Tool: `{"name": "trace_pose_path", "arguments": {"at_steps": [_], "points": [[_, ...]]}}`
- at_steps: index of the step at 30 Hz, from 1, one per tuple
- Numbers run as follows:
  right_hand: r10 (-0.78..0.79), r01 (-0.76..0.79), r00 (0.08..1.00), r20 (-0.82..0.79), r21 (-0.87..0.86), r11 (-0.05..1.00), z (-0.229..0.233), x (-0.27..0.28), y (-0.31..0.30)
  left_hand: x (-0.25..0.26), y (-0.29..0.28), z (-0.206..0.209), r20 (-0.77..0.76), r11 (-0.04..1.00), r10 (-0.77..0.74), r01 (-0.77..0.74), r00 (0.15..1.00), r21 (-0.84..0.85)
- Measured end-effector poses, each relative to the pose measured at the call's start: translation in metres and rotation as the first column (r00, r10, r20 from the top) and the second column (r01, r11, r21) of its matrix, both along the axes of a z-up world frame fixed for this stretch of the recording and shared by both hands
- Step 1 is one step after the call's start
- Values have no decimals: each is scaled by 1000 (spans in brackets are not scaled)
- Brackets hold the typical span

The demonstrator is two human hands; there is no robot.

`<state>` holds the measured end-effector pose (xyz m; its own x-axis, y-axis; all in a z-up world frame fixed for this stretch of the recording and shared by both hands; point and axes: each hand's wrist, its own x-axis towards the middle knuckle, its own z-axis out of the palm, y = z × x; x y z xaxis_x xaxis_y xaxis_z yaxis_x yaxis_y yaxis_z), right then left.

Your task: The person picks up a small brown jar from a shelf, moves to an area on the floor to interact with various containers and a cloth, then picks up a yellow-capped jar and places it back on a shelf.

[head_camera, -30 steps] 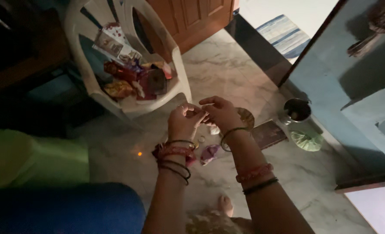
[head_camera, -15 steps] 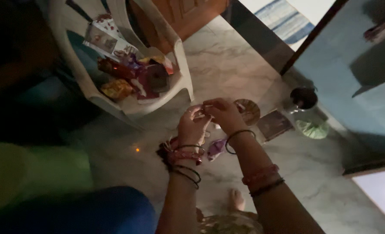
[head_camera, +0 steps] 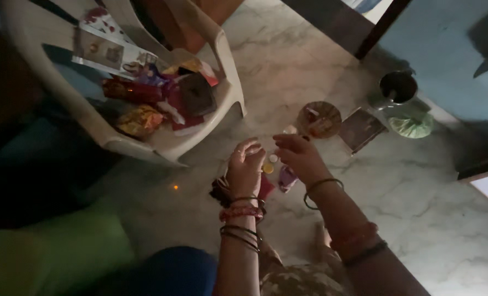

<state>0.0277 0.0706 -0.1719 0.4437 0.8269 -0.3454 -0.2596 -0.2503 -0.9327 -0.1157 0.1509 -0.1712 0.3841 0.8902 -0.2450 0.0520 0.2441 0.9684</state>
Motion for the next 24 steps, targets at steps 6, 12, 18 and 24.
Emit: {"name": "trace_pose_path", "arguments": {"at_steps": [6, 12, 18, 24], "points": [[11, -3, 988, 152, -50, 999, -51, 13, -2, 21, 3, -53, 72, 991, 20, -10, 997, -136], [-16, 26, 991, 132, -75, 997, -129, 23, 10, 21, -1, -111, 120, 995, 13, -1, 993, -96], [76, -51, 981, 177, -140, 989, -225, 32, 5, 20, 7, -204, 213, 995, 66, -48, 975, -90], [54, -39, 995, 81, -174, 984, -313, 32, 6, 19, 9, -287, 87, 977, 65, -46, 994, -210]]}}
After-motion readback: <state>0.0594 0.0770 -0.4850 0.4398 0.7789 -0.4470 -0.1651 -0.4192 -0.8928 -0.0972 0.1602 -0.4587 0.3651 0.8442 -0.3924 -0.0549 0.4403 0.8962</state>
